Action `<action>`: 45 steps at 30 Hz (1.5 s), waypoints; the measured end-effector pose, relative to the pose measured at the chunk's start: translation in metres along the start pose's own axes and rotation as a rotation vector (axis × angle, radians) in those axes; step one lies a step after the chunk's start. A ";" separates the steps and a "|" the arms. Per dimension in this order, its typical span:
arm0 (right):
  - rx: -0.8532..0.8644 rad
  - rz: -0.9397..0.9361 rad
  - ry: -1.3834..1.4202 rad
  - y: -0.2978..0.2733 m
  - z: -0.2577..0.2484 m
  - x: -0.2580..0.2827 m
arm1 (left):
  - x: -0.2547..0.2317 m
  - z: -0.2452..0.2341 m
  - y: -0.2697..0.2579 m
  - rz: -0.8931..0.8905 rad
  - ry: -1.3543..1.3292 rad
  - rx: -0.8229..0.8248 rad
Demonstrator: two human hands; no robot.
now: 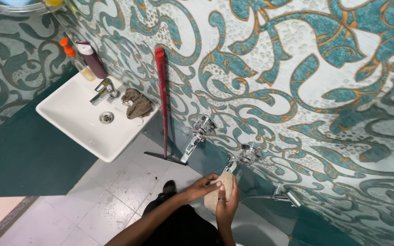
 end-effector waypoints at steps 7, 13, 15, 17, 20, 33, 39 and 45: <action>0.333 0.361 0.769 0.000 0.067 -0.069 | 0.005 -0.039 -0.054 -0.023 0.038 -0.181; 0.180 0.356 0.441 0.002 0.081 -0.072 | -0.031 -0.077 -0.088 0.001 0.224 -0.377; 0.146 0.233 0.463 0.021 0.095 -0.063 | -0.045 -0.096 -0.085 0.047 0.275 -0.437; 0.114 0.250 0.434 0.043 0.109 -0.062 | -0.060 -0.119 -0.071 0.155 0.298 -0.475; 0.035 0.224 0.206 0.084 0.127 -0.055 | -0.070 -0.165 -0.052 0.153 0.473 -0.581; -0.075 0.152 -0.369 0.136 0.165 -0.002 | -0.005 -0.254 0.019 0.011 0.745 -0.514; -0.109 0.343 -0.320 0.128 0.169 -0.012 | -0.019 -0.252 0.025 -0.031 0.694 -0.256; -0.125 0.495 -0.411 0.130 0.166 -0.015 | -0.069 -0.239 0.017 0.069 0.805 -0.163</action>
Point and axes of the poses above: each hand's wrist, its own y-axis towards the middle knuckle, its own z-axis out of the palm, x = y × z, the point moved 9 cm from there along y, towards the middle knuckle, and after that the axes turned 15 degrees about x, right-handed, at the moved point
